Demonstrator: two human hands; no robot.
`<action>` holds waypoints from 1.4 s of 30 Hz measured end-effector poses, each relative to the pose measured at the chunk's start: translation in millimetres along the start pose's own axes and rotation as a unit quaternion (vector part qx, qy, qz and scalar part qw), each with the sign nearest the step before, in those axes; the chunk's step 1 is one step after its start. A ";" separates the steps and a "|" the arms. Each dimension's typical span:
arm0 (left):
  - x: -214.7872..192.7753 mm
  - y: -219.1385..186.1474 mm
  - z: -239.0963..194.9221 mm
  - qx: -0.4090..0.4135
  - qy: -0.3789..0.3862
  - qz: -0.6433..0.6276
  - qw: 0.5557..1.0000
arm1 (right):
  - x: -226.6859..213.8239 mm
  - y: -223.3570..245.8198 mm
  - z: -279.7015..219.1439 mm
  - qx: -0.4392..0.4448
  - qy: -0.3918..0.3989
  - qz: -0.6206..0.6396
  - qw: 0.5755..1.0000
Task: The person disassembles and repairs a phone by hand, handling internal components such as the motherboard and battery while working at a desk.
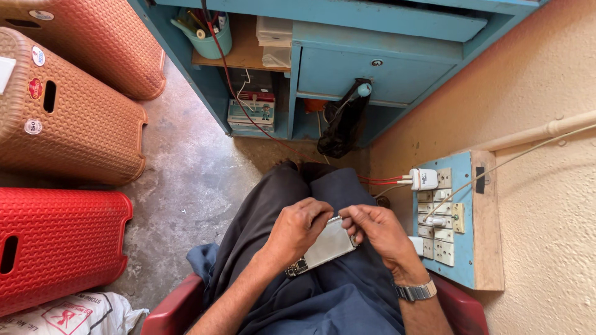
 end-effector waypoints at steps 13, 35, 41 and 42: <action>21.3 10.6 -1.4 0.008 -0.052 0.106 0.993 | -25.2 -18.9 -10.9 -0.025 -0.176 -0.161 0.971; 38.5 7.0 -16.6 0.112 -0.098 0.078 0.986 | -0.4 -23.6 -21.0 0.008 -0.089 0.046 0.995; 39.3 9.2 -19.0 0.122 -0.103 0.081 0.984 | 3.4 -22.2 -22.9 -0.004 -0.097 0.048 0.994; 39.4 9.8 -18.8 0.121 -0.101 0.079 0.984 | 3.1 -22.4 -22.7 -0.003 -0.098 0.049 0.994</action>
Point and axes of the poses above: each hand's wrist, its own z-axis towards the middle knuckle, its own x-axis out of the palm, y = z × x, the point moved 5 cm from there along z, towards the middle knuckle, and after that the axes turned 11 degrees about -z, right-handed, at the moved point
